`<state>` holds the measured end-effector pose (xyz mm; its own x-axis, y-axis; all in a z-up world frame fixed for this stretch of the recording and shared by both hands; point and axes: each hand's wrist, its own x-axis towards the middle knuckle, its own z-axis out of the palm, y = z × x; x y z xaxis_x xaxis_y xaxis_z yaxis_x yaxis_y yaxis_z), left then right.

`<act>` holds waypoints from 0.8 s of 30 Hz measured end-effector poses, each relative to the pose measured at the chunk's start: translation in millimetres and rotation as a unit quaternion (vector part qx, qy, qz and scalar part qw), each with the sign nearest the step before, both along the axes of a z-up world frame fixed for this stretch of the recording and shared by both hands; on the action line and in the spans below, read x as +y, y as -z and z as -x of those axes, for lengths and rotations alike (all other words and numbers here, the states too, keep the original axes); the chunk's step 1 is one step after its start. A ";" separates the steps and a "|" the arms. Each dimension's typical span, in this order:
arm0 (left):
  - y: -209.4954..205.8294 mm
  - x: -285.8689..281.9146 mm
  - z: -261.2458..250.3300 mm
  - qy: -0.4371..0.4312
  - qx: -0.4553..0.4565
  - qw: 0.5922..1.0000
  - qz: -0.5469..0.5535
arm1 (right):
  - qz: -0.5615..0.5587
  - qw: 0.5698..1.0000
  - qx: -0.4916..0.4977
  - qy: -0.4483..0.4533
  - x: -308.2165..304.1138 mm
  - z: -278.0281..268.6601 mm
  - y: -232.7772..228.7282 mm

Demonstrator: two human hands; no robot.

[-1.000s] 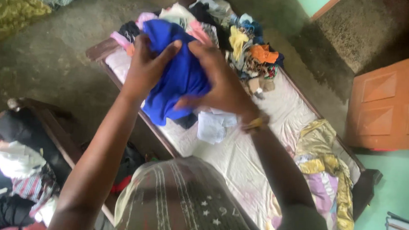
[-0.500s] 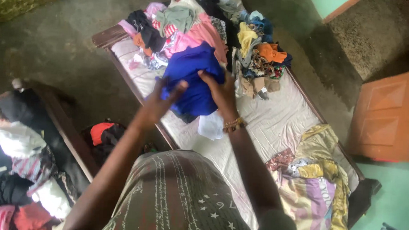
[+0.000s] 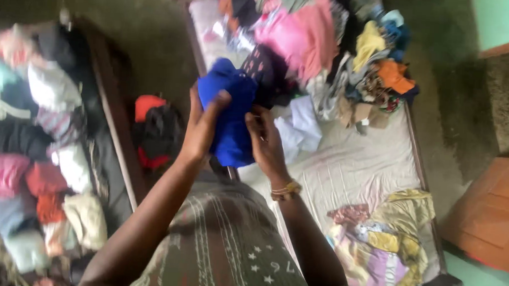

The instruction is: Fold various pieces of clothing and place them on a bed or in a drawer.

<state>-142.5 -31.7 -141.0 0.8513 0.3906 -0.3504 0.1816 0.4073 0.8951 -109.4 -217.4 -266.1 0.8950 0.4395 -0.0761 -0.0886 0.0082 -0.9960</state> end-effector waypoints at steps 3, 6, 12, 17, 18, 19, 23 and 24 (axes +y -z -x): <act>13.3 -10.7 28.3 0.004 -0.011 0.991 -0.136 | 0.065 0.987 0.072 -0.126 3.7 9.4 -35.6; 5.7 -17.3 56.4 0.038 -0.031 0.978 -0.201 | 0.037 0.977 0.146 -0.148 25.1 21.8 -74.4; 30.2 -10.7 86.4 -0.053 0.001 0.940 -0.336 | -0.035 0.989 0.129 -0.065 41.3 37.3 -82.9; 16.4 39.7 109.3 -0.089 -0.024 0.993 -0.074 | -0.019 0.984 0.103 -0.145 66.4 38.5 -95.2; 17.2 47.1 119.1 -0.100 -0.017 0.995 0.002 | -0.039 0.972 0.168 -0.157 75.4 43.5 -102.1; 17.9 54.1 129.2 -0.111 -0.011 0.991 0.077 | -0.057 0.956 0.232 -0.168 84.1 48.7 -108.8; 10.2 80.4 159.8 -0.140 -0.082 0.948 0.274 | -0.103 0.882 0.426 -0.172 112.2 64.9 -76.0; 9.6 81.7 166.6 -0.161 -0.074 0.956 0.234 | -0.042 0.933 0.317 -0.163 116.2 68.6 -67.8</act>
